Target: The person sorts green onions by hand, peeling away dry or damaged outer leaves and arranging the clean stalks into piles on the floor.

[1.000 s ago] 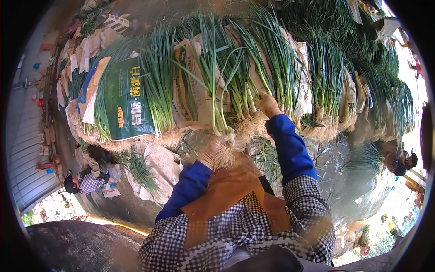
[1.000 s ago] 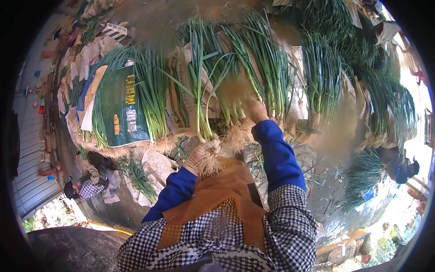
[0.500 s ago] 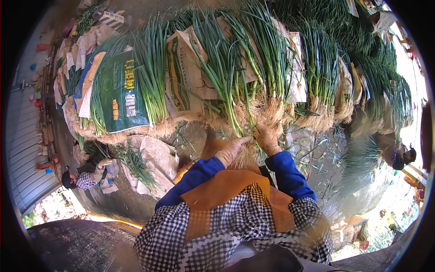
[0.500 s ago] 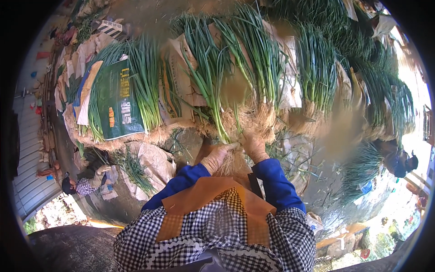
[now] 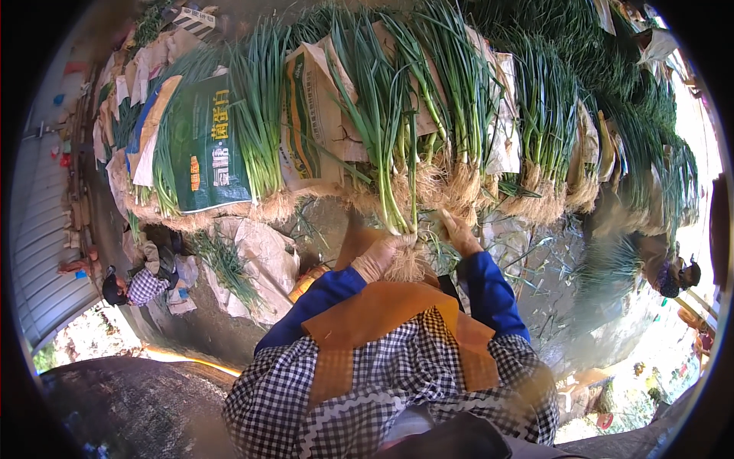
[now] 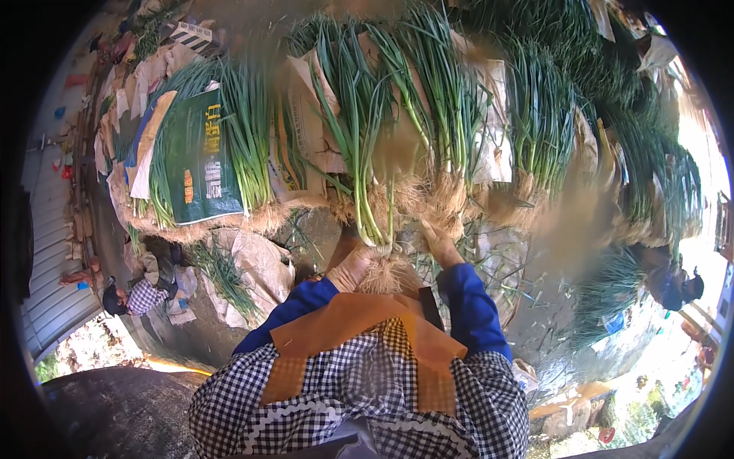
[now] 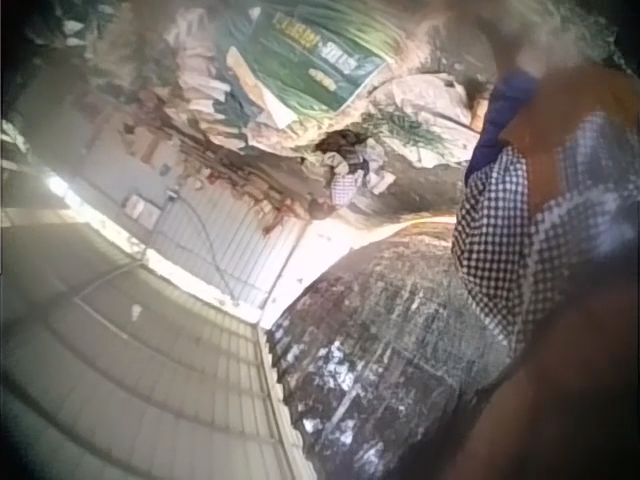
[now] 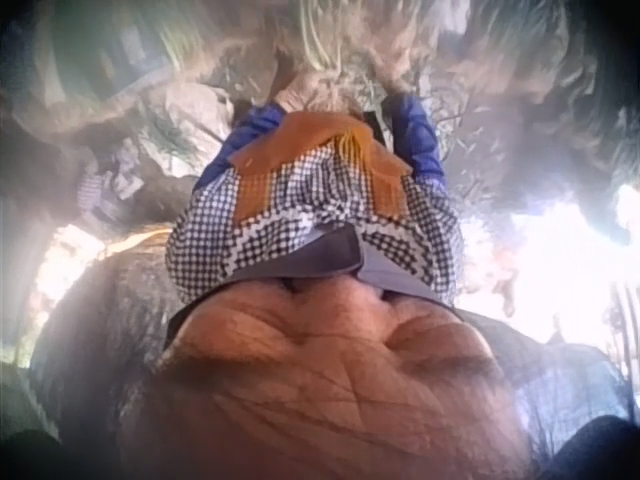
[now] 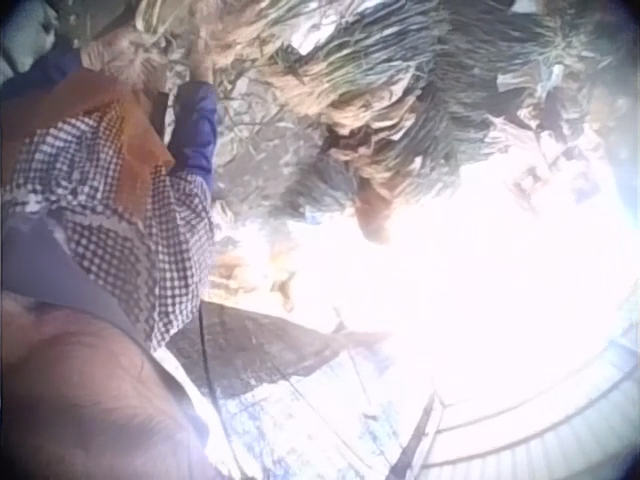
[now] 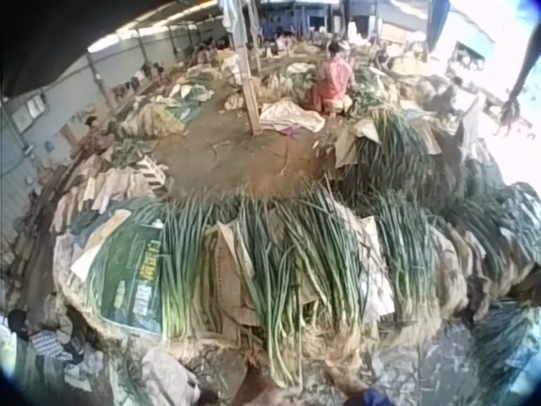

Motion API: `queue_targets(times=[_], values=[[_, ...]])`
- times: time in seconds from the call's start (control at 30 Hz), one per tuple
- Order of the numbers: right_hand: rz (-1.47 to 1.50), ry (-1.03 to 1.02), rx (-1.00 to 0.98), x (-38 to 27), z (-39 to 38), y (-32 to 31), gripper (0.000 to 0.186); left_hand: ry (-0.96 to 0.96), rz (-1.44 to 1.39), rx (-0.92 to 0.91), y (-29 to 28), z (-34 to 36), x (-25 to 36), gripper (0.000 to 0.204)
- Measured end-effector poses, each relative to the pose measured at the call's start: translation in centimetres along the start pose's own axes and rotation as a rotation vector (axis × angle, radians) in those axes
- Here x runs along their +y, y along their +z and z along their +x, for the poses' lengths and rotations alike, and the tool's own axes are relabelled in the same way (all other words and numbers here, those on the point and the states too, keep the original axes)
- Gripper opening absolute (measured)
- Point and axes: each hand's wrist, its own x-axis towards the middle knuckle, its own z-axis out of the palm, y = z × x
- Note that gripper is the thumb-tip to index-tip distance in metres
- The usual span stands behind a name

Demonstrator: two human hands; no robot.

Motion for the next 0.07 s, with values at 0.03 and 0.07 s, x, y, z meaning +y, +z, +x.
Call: queue_targets(times=[0.03, 0.07], values=[[0.545, 0.039, -0.255, -3.82, 1.05, 2.05, 0.053, -0.001, -0.138, -0.044, 0.26, -0.24, -0.13, 0.023], [0.547, 0.034, -0.267, -4.05, 1.31, 2.39, 0.053, 0.003, -0.277, -0.084, 0.22, -0.70, -0.34, 0.026]])
